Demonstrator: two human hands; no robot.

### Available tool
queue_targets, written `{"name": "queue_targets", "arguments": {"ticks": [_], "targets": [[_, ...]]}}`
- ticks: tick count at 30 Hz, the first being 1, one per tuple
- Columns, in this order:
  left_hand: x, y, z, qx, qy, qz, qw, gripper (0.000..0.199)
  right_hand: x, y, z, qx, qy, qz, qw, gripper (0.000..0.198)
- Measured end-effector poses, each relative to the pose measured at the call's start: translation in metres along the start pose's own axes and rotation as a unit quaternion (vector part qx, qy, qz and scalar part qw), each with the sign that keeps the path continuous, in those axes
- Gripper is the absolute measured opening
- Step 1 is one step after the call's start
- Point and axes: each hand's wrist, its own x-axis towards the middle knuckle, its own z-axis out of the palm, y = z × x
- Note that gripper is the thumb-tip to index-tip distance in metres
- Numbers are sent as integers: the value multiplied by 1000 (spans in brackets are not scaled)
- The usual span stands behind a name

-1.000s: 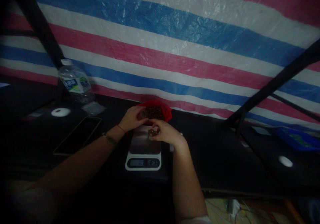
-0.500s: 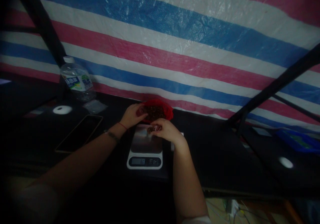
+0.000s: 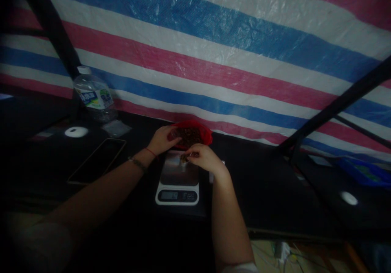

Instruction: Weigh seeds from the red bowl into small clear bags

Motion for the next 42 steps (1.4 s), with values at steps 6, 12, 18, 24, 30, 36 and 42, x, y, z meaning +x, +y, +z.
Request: {"name": "queue_targets", "arguments": {"ticks": [6,12,18,24,30,36,42], "targets": [[0,0,1,9,0,-5,1000,46,-1,0,1,-17,-2,13,1000,20],[0,0,1,12,3,-3,1000,46,-1,1,1,-3,6,3,1000,20],[0,2,0,0,0,-10,1000,46,0,0,1,0,15,-1,1000,19],[0,1,0,-12,7,-2,1000,45,1,-1,-1,-4,21,-16,1000,18],[0,2,-1,-3,3,-3,1000,47,0,-1,0,25,32,-14,999,15],[0,2,-1,-12,8,-5,1000,44,3,2,-18,39,53,3,998,14],[0,1,-1,5,-2,-15,1000,46,49,34,-33,-46,108,30,993,20]]}}
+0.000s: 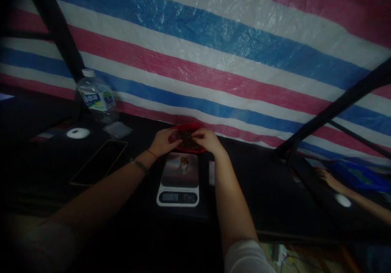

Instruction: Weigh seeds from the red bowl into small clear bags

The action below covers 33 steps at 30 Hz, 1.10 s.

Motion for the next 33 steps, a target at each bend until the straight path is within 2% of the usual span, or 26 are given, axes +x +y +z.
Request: {"name": "queue_targets", "arguments": {"ticks": [4,10,16,22,27,29,33], "targets": [[-1,1,-2,2,-10,-1,1000,48,18,15,13,-95,28,-40,994,33],[1,6,-5,-2,-10,24,1000,51,-6,7,24,-32,99,-15,994,22],[0,19,-10,-18,-32,72,997,52,-6,-16,46,65,31,-64,995,19],[0,23,-11,-34,-46,124,991,55,1,-25,52,59,-6,-7,998,13],[0,19,-7,-37,-53,118,991,66,4,-26,51,52,-29,-16,998,15],[0,17,-6,-42,-59,114,991,66,3,-24,49,68,-26,-27,997,16],[1,15,-5,-54,-42,85,994,56,-12,-13,36,109,42,-39,992,20]]}}
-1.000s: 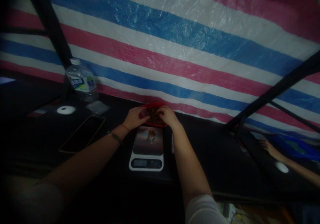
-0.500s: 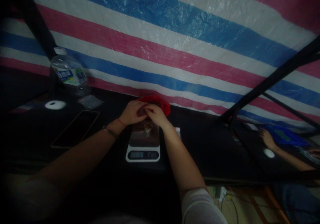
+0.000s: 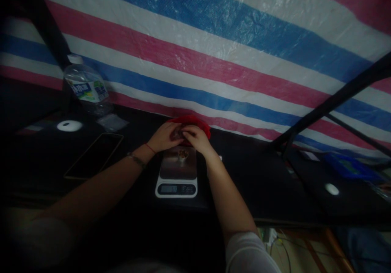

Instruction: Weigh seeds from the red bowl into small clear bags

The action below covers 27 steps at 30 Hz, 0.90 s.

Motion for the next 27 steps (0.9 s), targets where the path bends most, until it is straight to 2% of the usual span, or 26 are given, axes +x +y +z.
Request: {"name": "queue_targets", "arguments": {"ticks": [3,6,9,13,17,20,23,27], "targets": [[0,-2,1,-8,13,-41,999,50,-19,4,-16,19,-17,4,1000,27],[-1,-4,3,-14,15,-75,997,50,-37,5,-24,41,-114,12,993,44],[-1,-5,6,-26,13,-88,996,59,-45,3,-20,3,-180,52,982,61],[-1,-5,9,-40,-1,-86,995,67,-44,-1,-11,-25,-203,58,977,51],[-1,-6,8,-36,-11,-88,995,58,-43,-1,-7,6,-142,67,988,40],[-2,-3,4,-29,-28,-62,997,51,-42,4,-7,69,-45,66,994,44],[-2,3,-1,-18,-55,-28,998,50,-40,10,-9,76,42,33,996,45],[-1,14,-5,1,-79,-14,997,48,-38,16,-6,68,84,11,994,51]]}}
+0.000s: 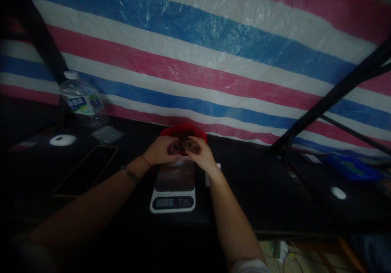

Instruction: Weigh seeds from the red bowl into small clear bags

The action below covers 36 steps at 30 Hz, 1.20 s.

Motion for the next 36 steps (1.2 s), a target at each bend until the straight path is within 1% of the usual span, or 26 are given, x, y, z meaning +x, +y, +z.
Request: {"name": "queue_targets", "arguments": {"ticks": [2,3,6,8,11,12,14,17,19,22,25,29,30,32,34,36], "targets": [[0,6,-1,7,-9,7,1000,43,-1,0,3,-10,12,7,1000,54],[0,8,-1,9,-14,12,1000,41,-2,-1,5,-20,15,10,1000,53],[0,15,-2,14,-20,26,999,39,-4,-8,8,-58,-2,5,998,38],[-1,18,-2,20,-16,27,999,40,-4,-15,9,-83,-24,-24,996,29],[-2,20,-1,20,-12,28,999,42,-3,-21,9,-118,-31,-85,989,25],[-2,21,0,15,-10,29,999,42,-3,-22,9,-127,-27,-98,987,27],[-3,21,2,1,-5,32,999,43,-4,-21,10,-133,-19,-102,986,33],[-3,18,5,-22,1,39,999,47,-6,-17,13,-108,-9,-78,991,42],[-3,14,6,-32,5,41,999,51,-6,-14,14,-84,3,-60,995,45],[-3,7,6,-37,20,27,999,52,-5,-11,12,-93,11,-50,994,47],[-3,1,5,-50,35,11,998,50,-3,-9,10,-118,-3,-40,992,52],[-5,-5,6,-103,47,-5,994,52,-4,-8,8,-100,-25,-13,995,65],[-5,-8,7,-127,64,-20,990,52,-4,-9,8,-103,-28,-13,994,65],[-4,-16,10,-183,137,-74,971,49,-4,-12,7,-121,-44,-18,991,59],[-2,-27,13,-238,245,-147,928,44,-4,-16,7,-141,-84,-24,986,50],[1,-38,14,-271,331,-196,883,41,-4,-20,9,-161,-140,-23,977,45]]}}
